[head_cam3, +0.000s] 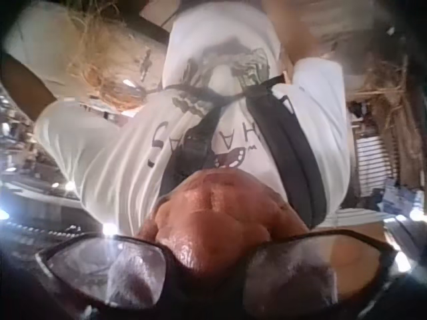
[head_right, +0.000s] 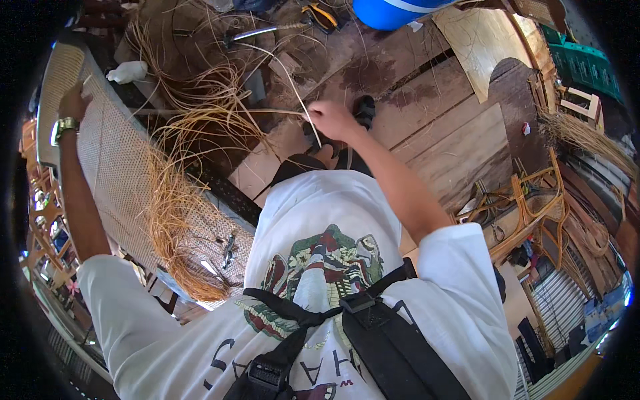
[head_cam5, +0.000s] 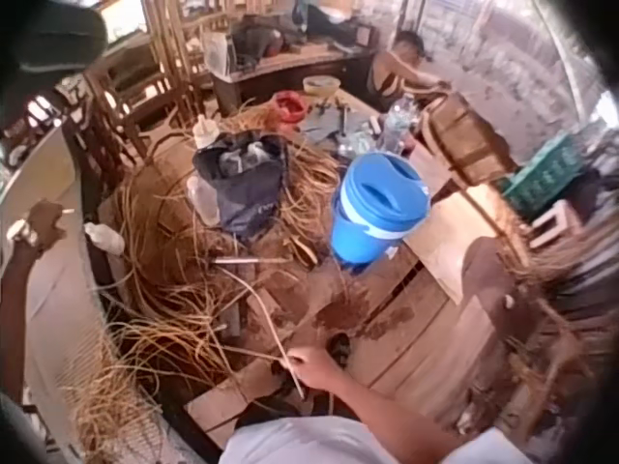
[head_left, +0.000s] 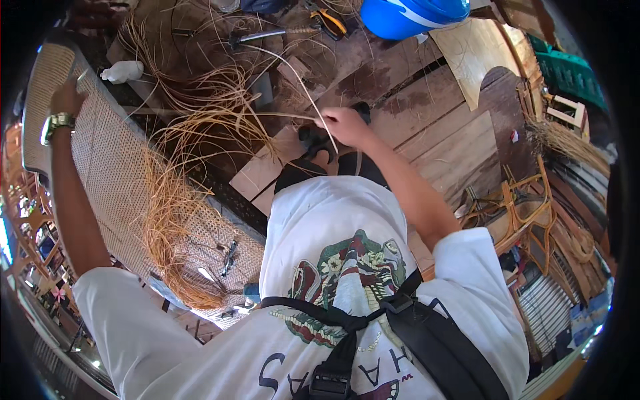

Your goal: Repairing or weaving a rattan chair seat using strands of material and tools.

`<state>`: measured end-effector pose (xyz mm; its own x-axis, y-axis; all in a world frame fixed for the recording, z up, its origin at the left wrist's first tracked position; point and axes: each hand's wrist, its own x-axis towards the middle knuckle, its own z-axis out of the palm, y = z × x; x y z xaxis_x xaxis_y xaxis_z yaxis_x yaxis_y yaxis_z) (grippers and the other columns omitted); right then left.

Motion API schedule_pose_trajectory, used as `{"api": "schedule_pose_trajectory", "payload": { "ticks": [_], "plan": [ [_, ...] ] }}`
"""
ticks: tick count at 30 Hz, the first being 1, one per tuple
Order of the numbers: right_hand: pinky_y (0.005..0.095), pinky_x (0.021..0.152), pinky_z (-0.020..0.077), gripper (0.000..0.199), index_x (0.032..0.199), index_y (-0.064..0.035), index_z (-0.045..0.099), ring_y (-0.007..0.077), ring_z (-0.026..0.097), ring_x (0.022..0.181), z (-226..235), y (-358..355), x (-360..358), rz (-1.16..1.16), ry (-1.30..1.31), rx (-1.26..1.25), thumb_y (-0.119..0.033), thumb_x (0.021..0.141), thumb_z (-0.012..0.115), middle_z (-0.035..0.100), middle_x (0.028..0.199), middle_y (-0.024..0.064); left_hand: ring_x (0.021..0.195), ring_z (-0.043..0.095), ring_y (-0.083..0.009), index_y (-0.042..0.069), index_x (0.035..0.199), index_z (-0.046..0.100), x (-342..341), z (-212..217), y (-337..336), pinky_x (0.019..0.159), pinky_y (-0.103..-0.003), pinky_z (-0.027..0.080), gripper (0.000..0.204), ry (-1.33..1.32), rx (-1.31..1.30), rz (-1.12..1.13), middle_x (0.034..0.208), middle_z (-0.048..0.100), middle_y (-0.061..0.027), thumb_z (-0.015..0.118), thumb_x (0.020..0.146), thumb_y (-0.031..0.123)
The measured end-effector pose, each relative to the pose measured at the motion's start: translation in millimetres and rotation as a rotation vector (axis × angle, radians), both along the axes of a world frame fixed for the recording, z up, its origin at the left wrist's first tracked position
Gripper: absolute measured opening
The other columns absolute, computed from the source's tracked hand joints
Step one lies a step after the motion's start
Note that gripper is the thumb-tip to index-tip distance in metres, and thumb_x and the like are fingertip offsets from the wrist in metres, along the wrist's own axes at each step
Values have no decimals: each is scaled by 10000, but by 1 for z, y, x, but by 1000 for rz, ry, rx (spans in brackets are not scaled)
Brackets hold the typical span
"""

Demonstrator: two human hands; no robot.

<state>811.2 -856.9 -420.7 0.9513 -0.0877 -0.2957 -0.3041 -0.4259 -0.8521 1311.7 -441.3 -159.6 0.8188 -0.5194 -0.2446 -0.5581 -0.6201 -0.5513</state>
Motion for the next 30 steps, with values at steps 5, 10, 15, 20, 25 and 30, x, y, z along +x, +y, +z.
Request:
{"api": "schedule_pose_trajectory", "payload": {
  "ticks": [5,10,15,20,25,30],
  "plan": [
    [406,618,458,300,889,-24,673,302,625,688,14,14,57,-182,90,101,-320,922,638,664,790,165,761,688,-143,74,1070,719,-201,-89,-140,691,-342,538,257,922,-762,194,957,733,-73,696,883,249],
    [395,627,471,330,860,-13,674,305,629,673,7,6,65,-329,88,164,-337,912,643,658,741,168,818,694,-307,109,1037,705,-343,-193,-218,743,-408,539,220,1205,-512,190,885,719,-138,593,914,254],
    [371,643,448,335,878,-8,675,226,552,657,12,-10,66,-465,132,249,-337,926,635,625,725,130,913,670,-347,150,1097,679,-334,-237,-259,784,-453,535,239,836,-952,33,973,707,-132,602,877,202],
    [220,585,364,217,938,-32,679,47,447,641,22,-27,73,-482,206,350,-240,964,624,545,717,-45,934,671,-334,238,1186,668,-309,-253,-275,784,-442,544,380,846,-835,13,1006,711,-106,610,820,150],
    [283,666,432,250,971,-22,664,132,543,719,13,-28,66,-435,205,256,-265,947,615,609,788,33,926,677,-325,285,1195,663,-298,-266,-277,762,-424,555,395,960,-926,-119,1023,713,-73,610,829,146],
    [376,751,495,308,1003,-23,651,257,642,825,5,-26,59,-369,227,102,-316,914,616,677,898,128,928,682,-316,288,1232,627,-297,-285,-271,749,-417,564,402,806,-886,-219,1057,707,-65,614,848,170]
  ]
}}
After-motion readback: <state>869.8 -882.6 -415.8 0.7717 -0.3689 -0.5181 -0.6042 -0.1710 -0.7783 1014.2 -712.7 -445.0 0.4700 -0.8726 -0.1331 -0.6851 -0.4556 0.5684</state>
